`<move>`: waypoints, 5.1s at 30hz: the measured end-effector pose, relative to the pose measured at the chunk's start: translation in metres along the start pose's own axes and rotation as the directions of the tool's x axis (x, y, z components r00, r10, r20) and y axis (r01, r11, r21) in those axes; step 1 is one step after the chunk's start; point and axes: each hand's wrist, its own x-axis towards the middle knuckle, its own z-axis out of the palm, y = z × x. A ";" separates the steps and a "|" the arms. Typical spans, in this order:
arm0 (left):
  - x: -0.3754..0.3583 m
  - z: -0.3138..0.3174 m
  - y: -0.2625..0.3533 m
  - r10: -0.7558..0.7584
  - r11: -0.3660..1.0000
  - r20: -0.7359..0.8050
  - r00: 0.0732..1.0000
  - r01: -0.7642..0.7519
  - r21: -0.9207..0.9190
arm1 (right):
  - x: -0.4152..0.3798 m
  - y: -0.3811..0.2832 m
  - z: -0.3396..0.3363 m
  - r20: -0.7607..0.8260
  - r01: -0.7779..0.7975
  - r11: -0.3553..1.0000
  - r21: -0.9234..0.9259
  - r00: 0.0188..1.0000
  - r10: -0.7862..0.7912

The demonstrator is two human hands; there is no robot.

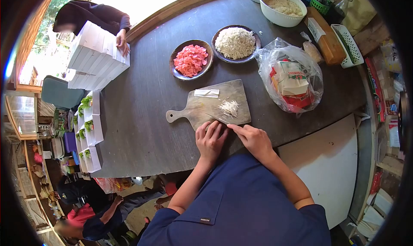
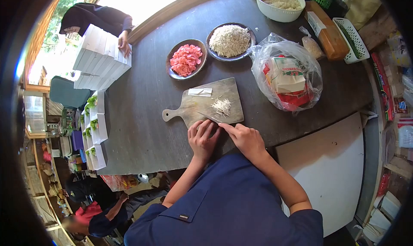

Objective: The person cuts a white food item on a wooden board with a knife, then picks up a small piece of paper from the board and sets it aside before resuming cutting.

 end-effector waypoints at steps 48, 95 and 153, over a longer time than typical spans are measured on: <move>-0.002 0.000 0.000 -0.008 0.999 -0.003 1.000 0.008 0.035 | -0.003 0.001 -0.025 0.046 -0.049 0.993 0.105 0.998 0.044; -0.001 -0.001 0.000 -0.047 0.998 -0.014 0.999 0.048 0.038 | 0.003 0.015 -0.003 -0.048 0.042 0.986 0.159 0.998 -0.035; 0.000 -0.008 -0.001 -0.035 0.999 0.008 0.999 0.035 0.012 | -0.008 0.001 -0.035 0.084 -0.029 0.997 0.072 0.996 0.022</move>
